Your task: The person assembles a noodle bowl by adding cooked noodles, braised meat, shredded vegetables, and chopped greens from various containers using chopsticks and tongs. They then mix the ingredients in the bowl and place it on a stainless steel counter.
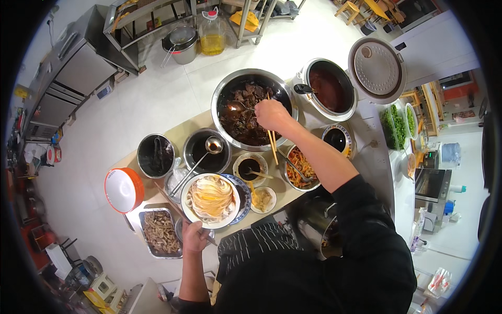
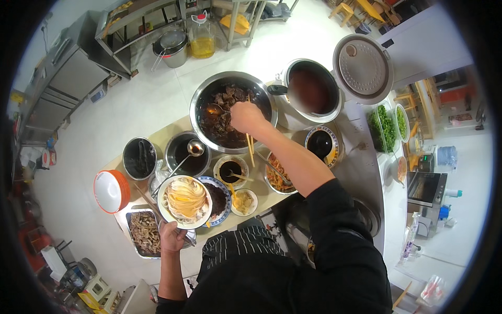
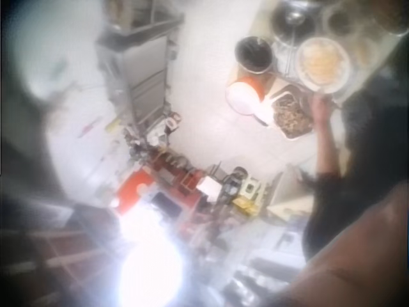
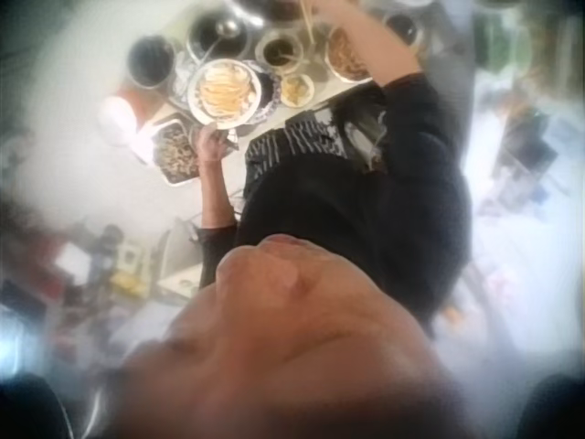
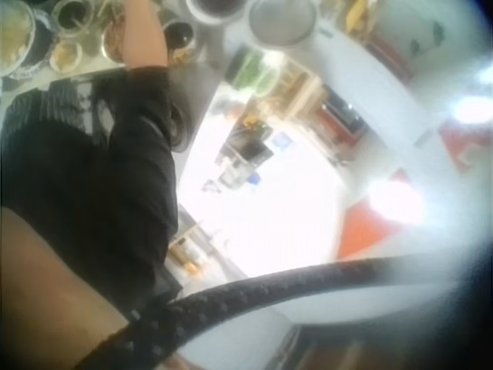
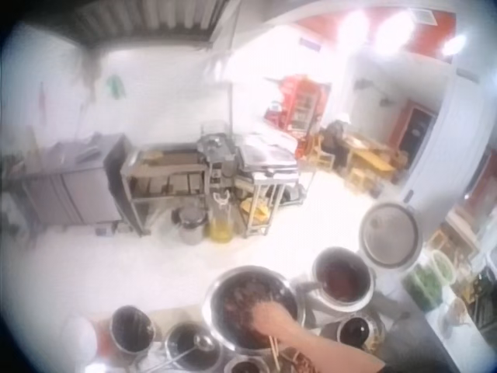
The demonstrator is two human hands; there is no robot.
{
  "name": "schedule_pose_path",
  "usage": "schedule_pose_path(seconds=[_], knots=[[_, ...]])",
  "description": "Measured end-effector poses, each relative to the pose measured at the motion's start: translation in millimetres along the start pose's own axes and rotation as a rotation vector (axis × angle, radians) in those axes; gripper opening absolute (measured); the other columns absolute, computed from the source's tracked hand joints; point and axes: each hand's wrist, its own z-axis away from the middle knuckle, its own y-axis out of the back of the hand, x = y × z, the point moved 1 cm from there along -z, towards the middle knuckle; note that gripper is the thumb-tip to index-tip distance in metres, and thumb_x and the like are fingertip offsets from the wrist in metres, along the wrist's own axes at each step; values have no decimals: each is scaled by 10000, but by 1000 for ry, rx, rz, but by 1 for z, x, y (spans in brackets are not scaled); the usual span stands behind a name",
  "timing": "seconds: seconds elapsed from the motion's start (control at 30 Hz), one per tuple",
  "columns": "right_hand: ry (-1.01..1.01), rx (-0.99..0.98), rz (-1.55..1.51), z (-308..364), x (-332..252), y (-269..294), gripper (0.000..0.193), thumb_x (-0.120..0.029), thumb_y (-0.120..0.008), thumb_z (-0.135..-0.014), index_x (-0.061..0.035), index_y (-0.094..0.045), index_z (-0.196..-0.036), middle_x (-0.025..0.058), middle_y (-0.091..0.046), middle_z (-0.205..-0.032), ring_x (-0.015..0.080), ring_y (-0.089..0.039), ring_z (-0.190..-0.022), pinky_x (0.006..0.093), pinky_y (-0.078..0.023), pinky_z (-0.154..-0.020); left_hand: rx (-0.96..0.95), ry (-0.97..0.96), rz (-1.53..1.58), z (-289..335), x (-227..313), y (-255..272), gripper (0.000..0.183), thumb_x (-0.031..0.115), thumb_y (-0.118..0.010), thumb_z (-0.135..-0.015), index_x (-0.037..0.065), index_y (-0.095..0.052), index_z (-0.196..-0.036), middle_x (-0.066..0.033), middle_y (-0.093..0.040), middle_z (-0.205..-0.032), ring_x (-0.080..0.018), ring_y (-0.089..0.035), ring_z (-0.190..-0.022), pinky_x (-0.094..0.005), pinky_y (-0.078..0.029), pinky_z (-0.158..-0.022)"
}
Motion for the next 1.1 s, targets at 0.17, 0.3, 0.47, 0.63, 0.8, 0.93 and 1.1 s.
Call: schedule_pose_path(seconds=[0.17,0.3,0.47,0.63,0.8,0.93,1.1], knots=[[-24,6,-171,-15,11,-20,252,-162,-549,-855,11,-723,-910,239,-694,-943,395,-676,-938,439,-550,-847,11,-41,-40,-5,8,-19,588,147,-599,-771,29,-443,-1326,-99,-622,-1162,-97,-588,-715,-171,-294,-374],[-205,-94,-416,-35,32,-50,297,-203,-539,-900,39,-711,-924,245,-695,-940,395,-676,-953,428,-535,-851,49,-39,-61,-3,13,-26,586,136,-606,-770,37,-441,-1323,-101,-615,-1162,-100,-588,-727,-173,-307,-381],[-359,-313,-1065,-26,56,-50,277,-212,-594,-926,-126,-512,-676,-6,-459,-594,87,-324,-452,277,-222,-393,33,-43,-2,-10,21,-33,576,95,-602,-767,24,-435,-1313,-121,-613,-1121,-110,-579,-706,-178,-317,-391],[-296,-417,-1335,-2,57,-32,292,-174,-567,-941,-178,-441,-678,-58,-382,-587,54,-274,-474,241,-171,-414,57,-52,-6,-27,27,-44,548,75,-574,-784,23,-426,-1309,-122,-600,-1139,-102,-560,-708,-179,-314,-395],[-201,-399,-1339,26,43,1,295,-173,-548,-959,-172,-448,-682,-66,-368,-589,48,-254,-491,242,-152,-427,84,-57,-36,-63,32,-60,486,76,-567,-819,38,-436,-1286,-86,-597,-1123,-70,-526,-688,-180,-309,-404],[-98,-384,-1276,72,25,49,265,-169,-541,-994,-128,-507,-734,-82,-354,-584,33,-262,-480,226,-166,-412,24,-61,9,-96,31,-81,400,74,-574,-862,82,-453,-1243,-47,-599,-1077,-58,-524,-699,-185,-291,-414],[-6,-217,-682,131,-17,65,243,-207,-581,-956,-33,-624,-792,0,-487,-583,89,-436,-509,287,-345,-468,-49,-49,2,-118,27,-105,304,84,-587,-876,120,-492,-1163,4,-605,-1028,-37,-542,-715,-155,-282,-402]])
